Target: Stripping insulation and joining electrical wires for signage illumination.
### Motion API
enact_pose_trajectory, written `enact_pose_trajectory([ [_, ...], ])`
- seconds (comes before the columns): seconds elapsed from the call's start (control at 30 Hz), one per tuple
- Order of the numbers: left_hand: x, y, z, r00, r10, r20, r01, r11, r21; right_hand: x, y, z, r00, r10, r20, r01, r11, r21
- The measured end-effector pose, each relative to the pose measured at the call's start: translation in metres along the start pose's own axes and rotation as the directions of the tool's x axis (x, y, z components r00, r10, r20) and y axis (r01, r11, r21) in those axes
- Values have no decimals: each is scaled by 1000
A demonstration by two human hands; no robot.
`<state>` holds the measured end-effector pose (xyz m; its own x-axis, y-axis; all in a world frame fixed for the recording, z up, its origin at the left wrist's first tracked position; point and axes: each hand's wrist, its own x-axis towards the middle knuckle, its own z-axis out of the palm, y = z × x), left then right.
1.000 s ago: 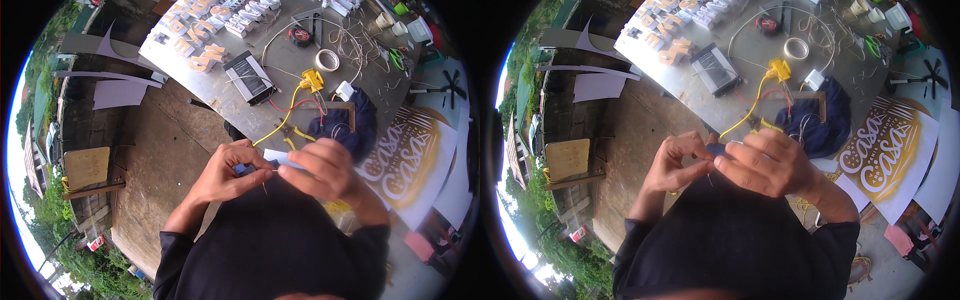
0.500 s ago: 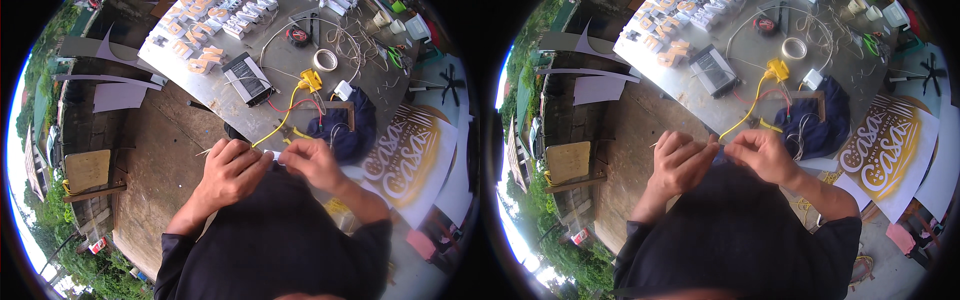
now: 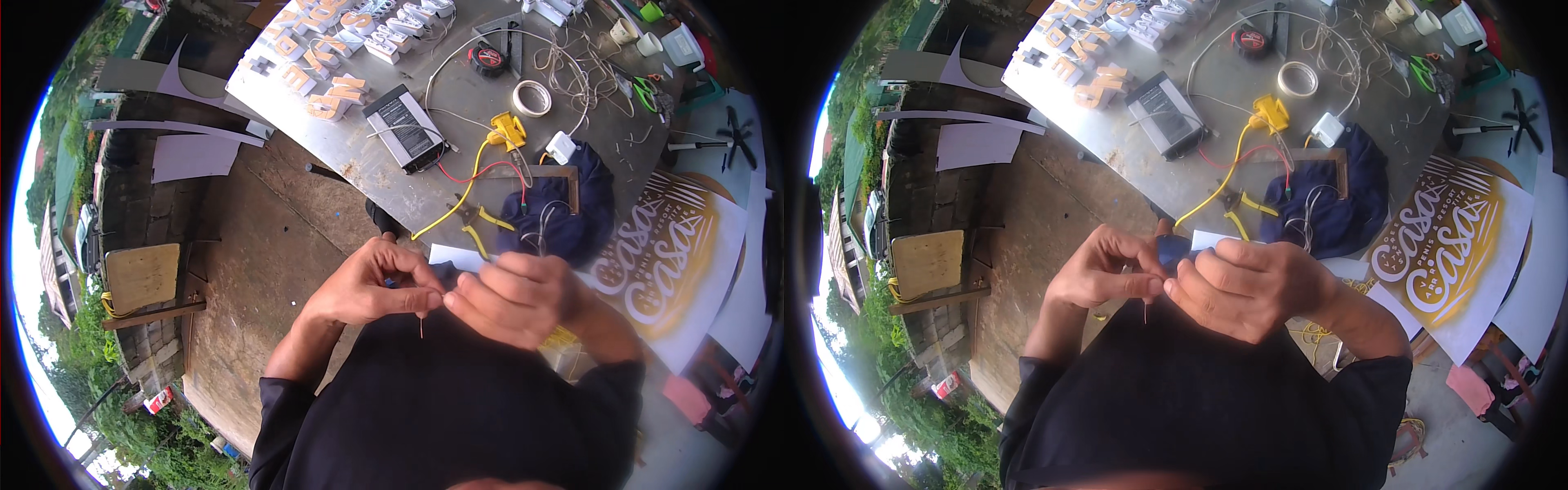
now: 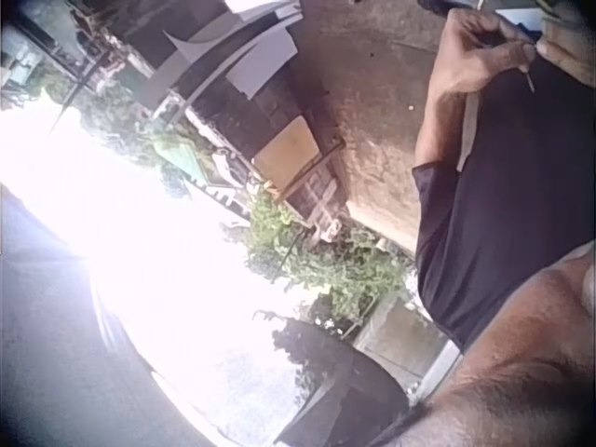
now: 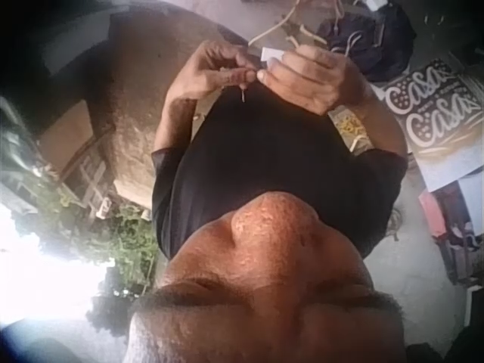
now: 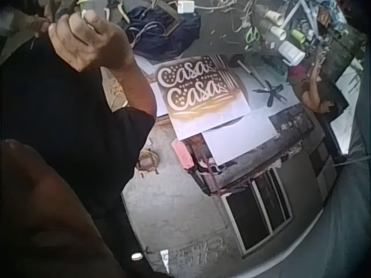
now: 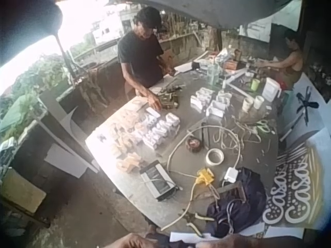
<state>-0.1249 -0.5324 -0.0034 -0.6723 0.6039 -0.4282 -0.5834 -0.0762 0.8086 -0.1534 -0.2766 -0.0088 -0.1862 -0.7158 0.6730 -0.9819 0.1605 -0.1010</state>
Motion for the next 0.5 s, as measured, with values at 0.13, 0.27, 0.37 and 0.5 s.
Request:
enact_pose_trajectory([
  [0.13,1,-4,-1,997,-10,75,12,999,-38,0,0,-1,999,-33,-20,33,999,3],
  [0.27,-1,-3,0,998,-52,40,53,998,-42,-1,-1,6,999,24,-23,-22,996,81],
  [0.37,-1,0,2,999,37,-37,-30,983,180,-2,-4,13,992,126,-26,-121,981,149],
  [0.5,4,3,9,852,519,-60,-270,536,800,-6,-7,27,856,506,107,-509,788,346],
])
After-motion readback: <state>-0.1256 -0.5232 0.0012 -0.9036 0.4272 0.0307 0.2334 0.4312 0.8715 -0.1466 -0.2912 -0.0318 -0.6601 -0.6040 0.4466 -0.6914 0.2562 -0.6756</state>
